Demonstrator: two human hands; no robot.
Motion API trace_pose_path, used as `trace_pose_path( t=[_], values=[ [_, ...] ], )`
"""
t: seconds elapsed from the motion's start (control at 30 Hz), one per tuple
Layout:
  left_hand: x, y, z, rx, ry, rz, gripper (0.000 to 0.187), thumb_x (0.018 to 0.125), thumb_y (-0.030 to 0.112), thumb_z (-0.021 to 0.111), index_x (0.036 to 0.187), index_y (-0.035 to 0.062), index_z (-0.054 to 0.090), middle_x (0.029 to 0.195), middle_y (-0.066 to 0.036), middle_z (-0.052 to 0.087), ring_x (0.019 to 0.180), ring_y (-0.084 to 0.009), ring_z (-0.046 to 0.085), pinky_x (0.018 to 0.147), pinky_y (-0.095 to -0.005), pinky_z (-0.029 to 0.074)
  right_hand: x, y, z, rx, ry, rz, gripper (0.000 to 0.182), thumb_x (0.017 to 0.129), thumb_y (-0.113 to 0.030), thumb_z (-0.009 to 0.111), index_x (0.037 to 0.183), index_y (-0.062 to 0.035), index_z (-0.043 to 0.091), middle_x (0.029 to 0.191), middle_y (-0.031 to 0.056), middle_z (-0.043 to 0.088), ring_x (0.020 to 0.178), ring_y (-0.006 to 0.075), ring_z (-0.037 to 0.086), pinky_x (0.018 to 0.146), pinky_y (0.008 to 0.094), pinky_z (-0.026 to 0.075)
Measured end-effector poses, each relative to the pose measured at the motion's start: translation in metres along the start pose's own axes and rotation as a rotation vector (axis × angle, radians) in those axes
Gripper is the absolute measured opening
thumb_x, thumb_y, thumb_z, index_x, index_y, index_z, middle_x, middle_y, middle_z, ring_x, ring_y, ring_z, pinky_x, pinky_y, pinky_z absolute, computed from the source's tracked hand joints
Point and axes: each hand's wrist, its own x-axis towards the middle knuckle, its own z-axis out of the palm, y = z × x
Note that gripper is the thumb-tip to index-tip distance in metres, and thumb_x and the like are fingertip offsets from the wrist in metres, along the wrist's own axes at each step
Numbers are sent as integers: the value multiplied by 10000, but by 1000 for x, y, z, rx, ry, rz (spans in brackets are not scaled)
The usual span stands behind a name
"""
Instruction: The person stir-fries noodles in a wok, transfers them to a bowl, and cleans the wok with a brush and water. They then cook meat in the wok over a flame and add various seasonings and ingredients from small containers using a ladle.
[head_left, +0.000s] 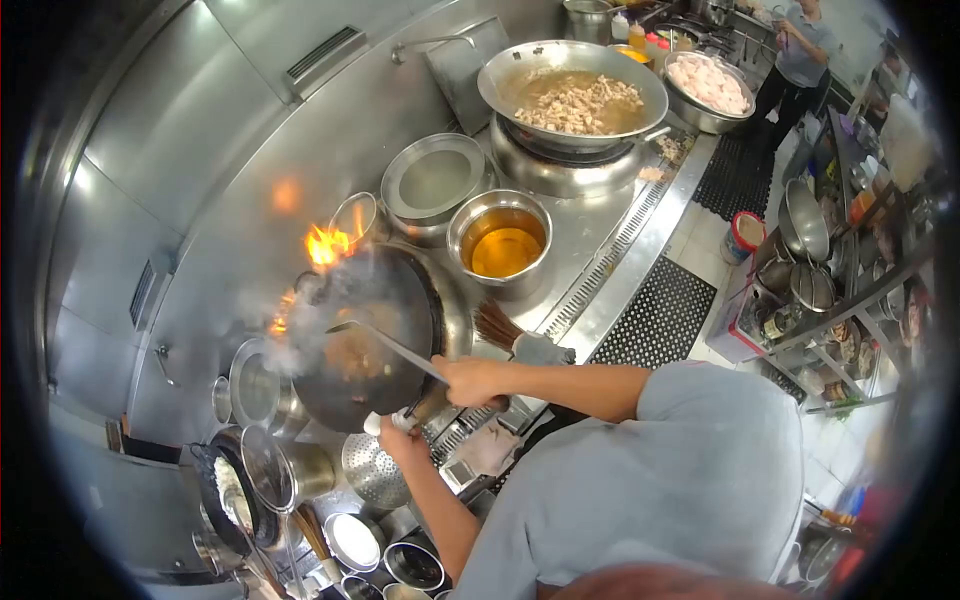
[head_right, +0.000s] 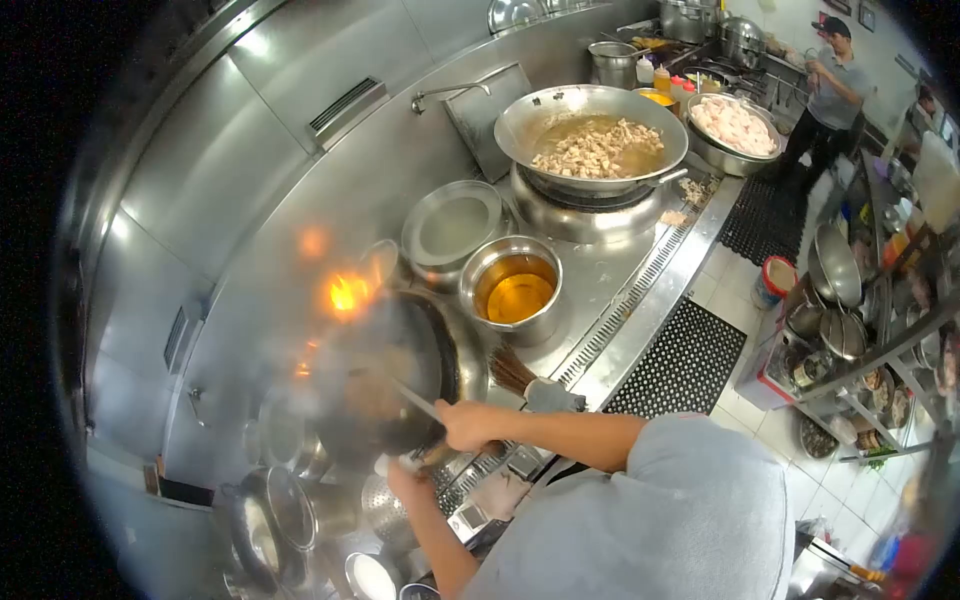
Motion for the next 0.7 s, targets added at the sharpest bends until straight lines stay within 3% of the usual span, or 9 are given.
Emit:
trace_pose_path(
  t=[0.13,0.17,0.23,0.3,0.47,0.53,0.57,0.63,0.7],
  values=[
    [33,-19,-5,-170,26,-29,134,812,136,566,922,74,523,750,-43,592,570,-149,591,382,-251,412,9,35,2,-188,59,-86,543,744,-64,496,1249,63,344,779,294,624,723,441,632,631,508,501],
    [42,-18,-16,-131,-62,-29,121,817,141,564,918,86,527,747,-37,592,546,-139,572,369,-241,375,23,41,-2,-195,-103,51,618,737,-79,508,1308,34,301,843,299,633,781,435,639,685,504,508],
    [25,-17,-17,-104,-29,-54,108,830,151,564,924,105,535,752,-29,597,548,-139,559,383,-240,357,23,45,-17,-215,-18,-39,588,767,-129,535,1334,-80,385,919,303,633,845,436,636,760,480,508],
    [14,-13,-16,-87,-5,-71,113,853,178,575,944,118,543,761,-20,604,571,-140,564,425,-251,381,23,27,-38,-103,-38,35,675,782,-158,551,1417,-66,341,1084,311,598,990,426,604,889,458,472],
    [-15,-12,-36,-218,-128,-140,251,930,362,556,972,115,547,819,-33,631,705,-193,612,547,-321,443,144,28,-90,-350,315,-36,698,780,-132,530,1414,0,271,1032,360,591,973,475,595,927,498,449],
    [-21,-50,-82,-308,-268,-130,386,939,419,523,1105,71,540,975,-88,642,794,-253,632,637,-389,490,225,34,-119,-453,352,-13,718,740,-64,470,1416,13,239,1024,352,604,891,452,629,840,495,490],
    [-66,-34,-67,-326,-180,-111,547,919,453,531,1263,32,476,1131,-144,604,929,-314,630,722,-444,520,259,36,-126,-259,377,-68,544,760,-73,482,1275,70,388,1011,300,630,706,361,652,681,452,532],
    [-106,-48,-90,-439,-270,-115,690,892,506,535,1352,11,397,1234,-187,552,1055,-379,593,801,-473,522,368,69,-157,55,-109,143,369,776,-76,521,1095,108,495,917,235,656,574,228,612,539,388,513],
    [-140,-69,-122,-492,-339,-67,753,870,541,539,1361,-8,381,1250,-214,543,1077,-414,578,827,-478,522,385,39,-108,-44,-153,74,343,770,-88,525,1061,94,533,907,233,662,620,255,623,577,396,515]
  ],
)
